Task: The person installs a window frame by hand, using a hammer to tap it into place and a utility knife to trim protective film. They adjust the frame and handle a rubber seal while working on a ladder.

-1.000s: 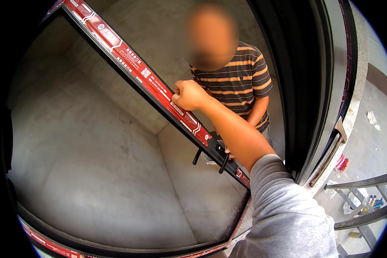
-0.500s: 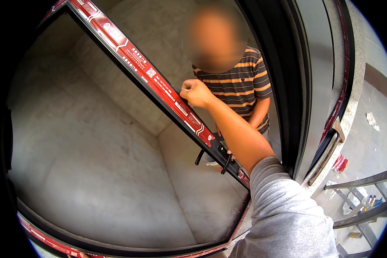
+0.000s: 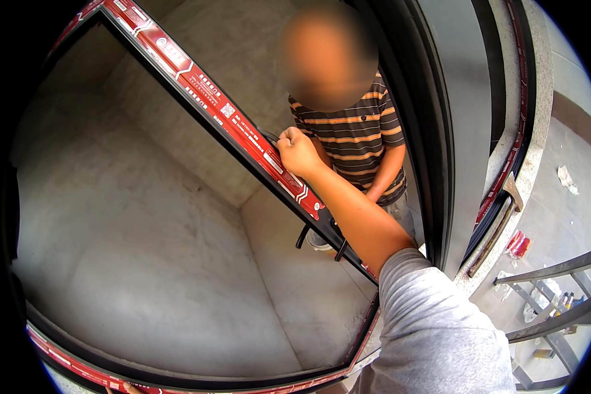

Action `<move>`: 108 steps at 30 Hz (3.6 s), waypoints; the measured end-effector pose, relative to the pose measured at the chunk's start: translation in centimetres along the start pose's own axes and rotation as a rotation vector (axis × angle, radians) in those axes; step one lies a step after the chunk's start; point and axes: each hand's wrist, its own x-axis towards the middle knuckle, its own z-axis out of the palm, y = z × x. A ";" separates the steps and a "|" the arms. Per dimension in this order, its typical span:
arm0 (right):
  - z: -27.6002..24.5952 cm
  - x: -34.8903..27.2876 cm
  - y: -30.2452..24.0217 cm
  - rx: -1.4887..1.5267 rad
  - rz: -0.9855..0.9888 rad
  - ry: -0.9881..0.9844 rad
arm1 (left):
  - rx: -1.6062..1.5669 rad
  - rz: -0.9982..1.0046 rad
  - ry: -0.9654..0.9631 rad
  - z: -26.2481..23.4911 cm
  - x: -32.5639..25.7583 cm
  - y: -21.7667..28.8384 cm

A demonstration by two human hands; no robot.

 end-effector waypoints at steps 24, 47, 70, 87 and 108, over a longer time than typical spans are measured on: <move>-8.2 3.9 6.6 -0.229 -0.101 0.609 | -0.002 -0.040 -0.015 2.3 -0.7 -1.3; -5.2 -12.0 -2.0 -0.255 -0.639 0.425 | -0.062 -0.030 0.022 4.3 -1.7 -1.9; -2.5 -33.2 6.8 -0.466 -0.301 -0.405 | -0.553 -0.340 -0.186 12.8 -0.3 2.2; -5.7 -27.3 13.6 -0.973 -0.446 -0.263 | 0.180 -0.039 -0.037 15.5 -3.3 -3.0; -5.2 -33.1 1.4 -1.507 0.017 -0.702 | -0.132 -0.207 -0.059 14.6 -0.3 -6.0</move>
